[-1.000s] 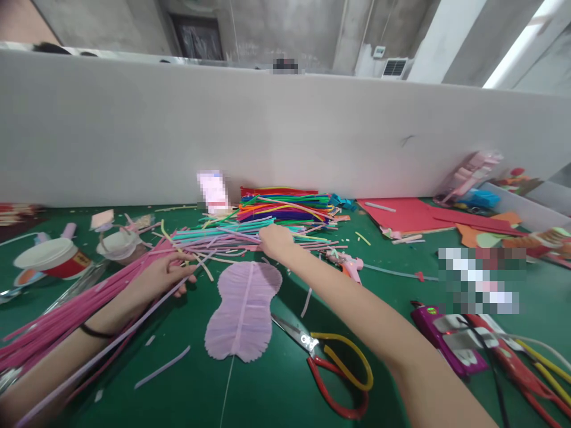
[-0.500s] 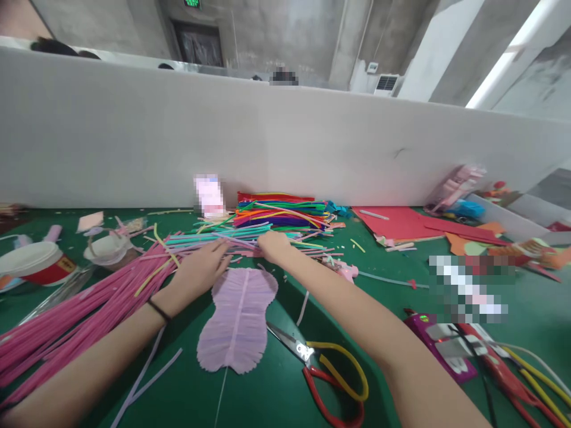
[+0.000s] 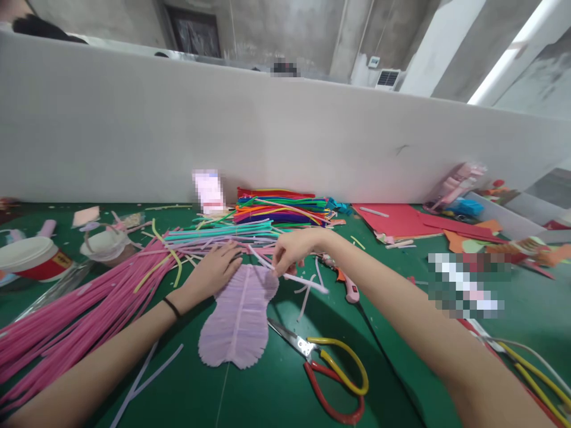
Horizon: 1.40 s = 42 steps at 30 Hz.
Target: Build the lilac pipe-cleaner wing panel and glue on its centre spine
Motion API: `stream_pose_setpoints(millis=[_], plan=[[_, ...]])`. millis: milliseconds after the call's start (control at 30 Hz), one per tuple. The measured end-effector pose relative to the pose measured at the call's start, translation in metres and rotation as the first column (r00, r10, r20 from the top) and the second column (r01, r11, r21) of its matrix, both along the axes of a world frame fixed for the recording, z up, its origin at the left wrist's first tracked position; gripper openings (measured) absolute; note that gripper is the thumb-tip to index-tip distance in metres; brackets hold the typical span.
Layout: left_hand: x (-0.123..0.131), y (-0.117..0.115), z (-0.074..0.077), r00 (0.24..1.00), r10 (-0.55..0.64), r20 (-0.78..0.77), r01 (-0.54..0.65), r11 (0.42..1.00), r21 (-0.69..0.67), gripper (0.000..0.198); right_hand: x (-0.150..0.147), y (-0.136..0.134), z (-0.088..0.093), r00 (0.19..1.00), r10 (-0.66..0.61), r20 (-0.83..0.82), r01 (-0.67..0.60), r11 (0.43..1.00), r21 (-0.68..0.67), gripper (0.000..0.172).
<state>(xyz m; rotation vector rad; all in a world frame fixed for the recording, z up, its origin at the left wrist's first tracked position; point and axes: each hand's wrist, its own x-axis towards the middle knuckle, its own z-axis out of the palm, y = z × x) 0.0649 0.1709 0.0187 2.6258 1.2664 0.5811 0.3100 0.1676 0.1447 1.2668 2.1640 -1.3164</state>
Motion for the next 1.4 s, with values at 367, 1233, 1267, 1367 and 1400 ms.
stream_pose_setpoints(millis=[367,1233,1267,1367,1400], plan=[[-0.019,-0.060,0.046,0.584,0.556,0.592,0.164,0.633,-0.756,0.076,-0.044,-0.024,-0.045,0.954,-0.037,-0.298,0.058,0.996,0.061,0.034],[-0.019,0.025,-0.006,0.954,0.099,-0.282,-0.030,0.971,0.237,0.043,0.009,-0.028,0.018,0.894,0.062,0.443,-0.132,0.983,0.127,0.010],[-0.019,0.023,-0.003,0.947,0.108,-0.302,-0.036,0.971,0.235,0.043,0.010,-0.035,0.022,0.895,0.100,0.435,-0.131,0.991,0.042,0.010],[-0.016,0.022,0.003,0.928,0.105,-0.359,-0.020,0.972,0.232,0.040,0.012,-0.056,0.029,0.886,0.136,0.444,-0.122,0.991,-0.060,0.010],[-0.016,0.023,0.004,0.928,0.096,-0.361,-0.012,0.973,0.230,0.038,0.013,-0.062,0.030,0.880,0.140,0.455,-0.123,0.990,-0.067,0.010]])
